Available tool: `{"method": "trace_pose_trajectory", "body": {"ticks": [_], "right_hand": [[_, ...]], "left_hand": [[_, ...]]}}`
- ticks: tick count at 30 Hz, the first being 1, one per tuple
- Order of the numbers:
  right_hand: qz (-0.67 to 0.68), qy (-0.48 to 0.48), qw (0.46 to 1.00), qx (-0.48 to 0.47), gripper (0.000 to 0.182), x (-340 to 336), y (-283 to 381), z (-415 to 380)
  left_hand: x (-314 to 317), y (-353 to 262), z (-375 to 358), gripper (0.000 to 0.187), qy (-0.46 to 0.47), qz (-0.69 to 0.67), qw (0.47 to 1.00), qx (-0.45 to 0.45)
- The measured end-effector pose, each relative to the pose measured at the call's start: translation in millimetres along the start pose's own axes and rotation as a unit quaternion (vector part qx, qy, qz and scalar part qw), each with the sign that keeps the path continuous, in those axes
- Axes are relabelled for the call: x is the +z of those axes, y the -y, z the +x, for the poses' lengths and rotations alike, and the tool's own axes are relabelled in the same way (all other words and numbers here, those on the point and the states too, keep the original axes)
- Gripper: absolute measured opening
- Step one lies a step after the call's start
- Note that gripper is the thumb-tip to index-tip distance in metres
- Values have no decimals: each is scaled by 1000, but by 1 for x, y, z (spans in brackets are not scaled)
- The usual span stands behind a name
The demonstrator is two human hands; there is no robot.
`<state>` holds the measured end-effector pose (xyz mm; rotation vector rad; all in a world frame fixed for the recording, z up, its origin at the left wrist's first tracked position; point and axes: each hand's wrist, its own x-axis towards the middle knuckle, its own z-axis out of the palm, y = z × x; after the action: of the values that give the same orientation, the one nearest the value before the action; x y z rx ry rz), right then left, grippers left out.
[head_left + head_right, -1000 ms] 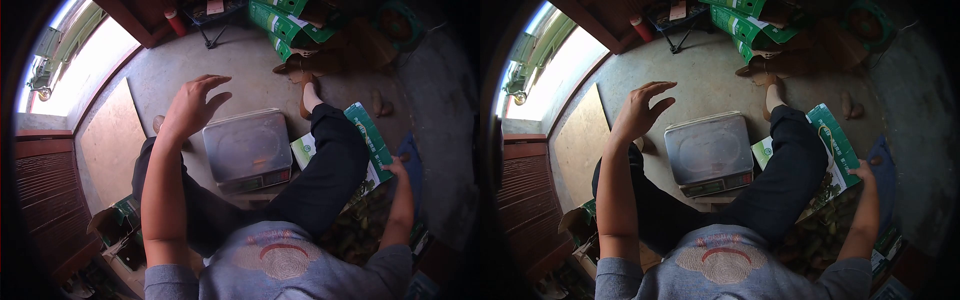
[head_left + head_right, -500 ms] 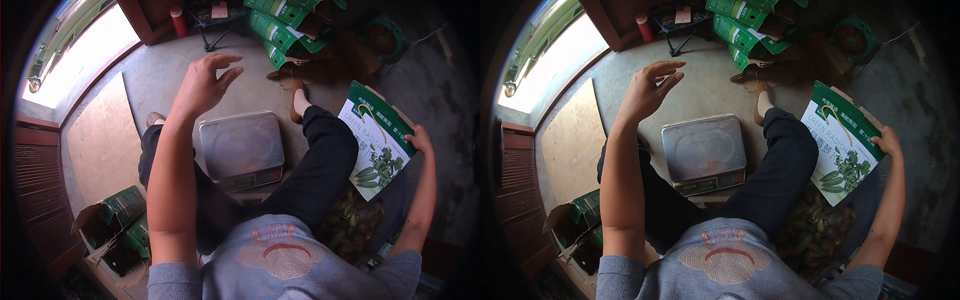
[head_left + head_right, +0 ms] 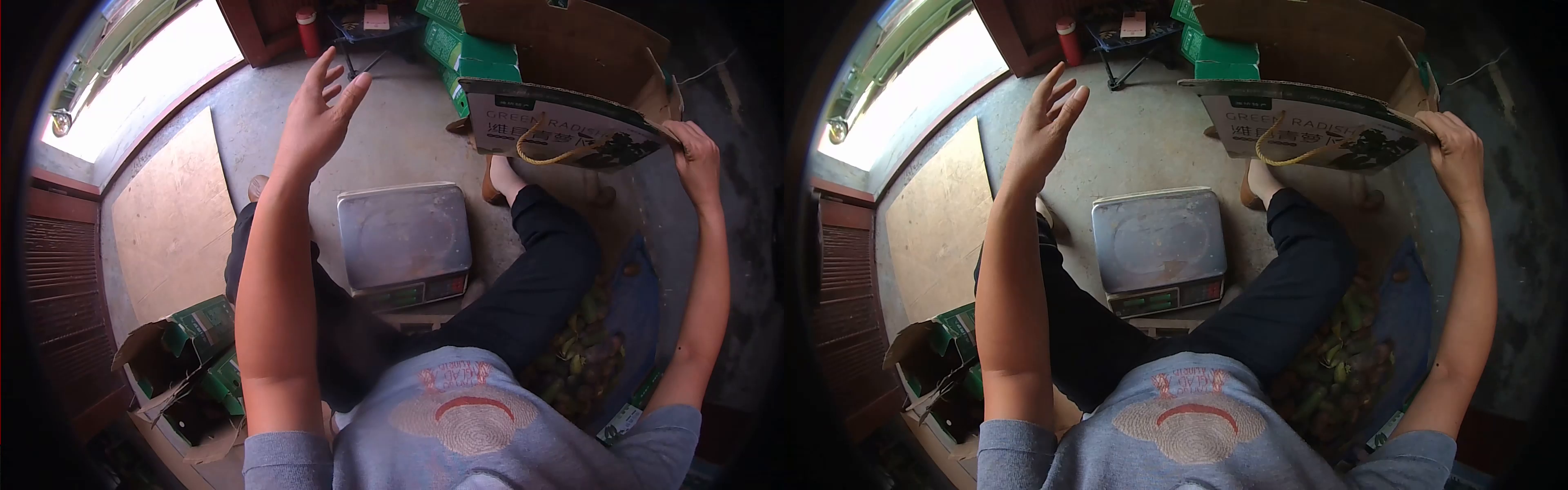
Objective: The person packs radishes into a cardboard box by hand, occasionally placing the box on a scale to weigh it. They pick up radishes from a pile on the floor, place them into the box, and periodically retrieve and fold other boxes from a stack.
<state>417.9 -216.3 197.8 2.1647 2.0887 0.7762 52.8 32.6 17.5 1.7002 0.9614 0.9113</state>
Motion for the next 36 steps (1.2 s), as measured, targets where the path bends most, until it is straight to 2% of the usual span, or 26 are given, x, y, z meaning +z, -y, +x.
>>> {"method": "trace_pose_trajectory", "body": {"ticks": [2, 3, 5, 6, 7, 9, 10, 14, 17, 22, 25, 29, 30, 32, 36], "right_hand": [[60, 6, 998, -3, 27, 7, 21, 2], [89, -14, 996, -26, 29, 14, 33, 1], [151, -44, 986, -60, 33, 28, 61, -6], [181, -52, 980, -71, 35, 38, 73, -13], [208, -65, 972, -83, 37, 49, 85, -19], [216, -97, 965, -116, 37, 66, 114, -33], [228, -91, 963, -110, 36, 74, 126, -44], [270, -68, 958, -62, 36, 100, 159, -91], [270, -56, 961, -40, 37, 96, 175, -114], [309, -72, 948, -26, 33, 93, 191, -131], [318, -71, 945, -23, 30, 93, 190, -135], [321, -73, 944, -34, 25, 94, 189, -141], [325, -73, 942, -36, 24, 95, 190, -144], [329, -73, 940, -43, 24, 95, 188, -150], [339, -137, 930, -17, 21, 78, 165, -163]], "left_hand": [[-9, 7, 2, 91, 10, -81, 996, -35], [-12, 7, 0, 89, 11, -120, 991, -54], [-21, 20, 2, 102, 15, -159, 986, -49], [-26, 24, 0, 100, 42, -164, 984, -50], [-25, 26, -2, 81, 20, -231, 971, -64], [-32, 37, -7, 53, 63, -270, 953, -124], [-27, 37, -16, 32, 42, -262, 958, -110], [-23, 54, -46, 28, 40, -102, 986, -125], [-27, 73, -61, 27, 44, -159, 976, -139], [-31, 87, -78, 28, 65, -140, 979, -134], [-29, 87, -83, 28, 36, -83, 988, -124], [-27, 90, -84, 32, 24, -101, 987, -123], [-28, 89, -85, 33, 36, -58, 994, -88], [-32, 102, -84, 35, 43, -57, 993, -88], [-30, 93, -90, 38, 22, -21, 994, -103]]}}
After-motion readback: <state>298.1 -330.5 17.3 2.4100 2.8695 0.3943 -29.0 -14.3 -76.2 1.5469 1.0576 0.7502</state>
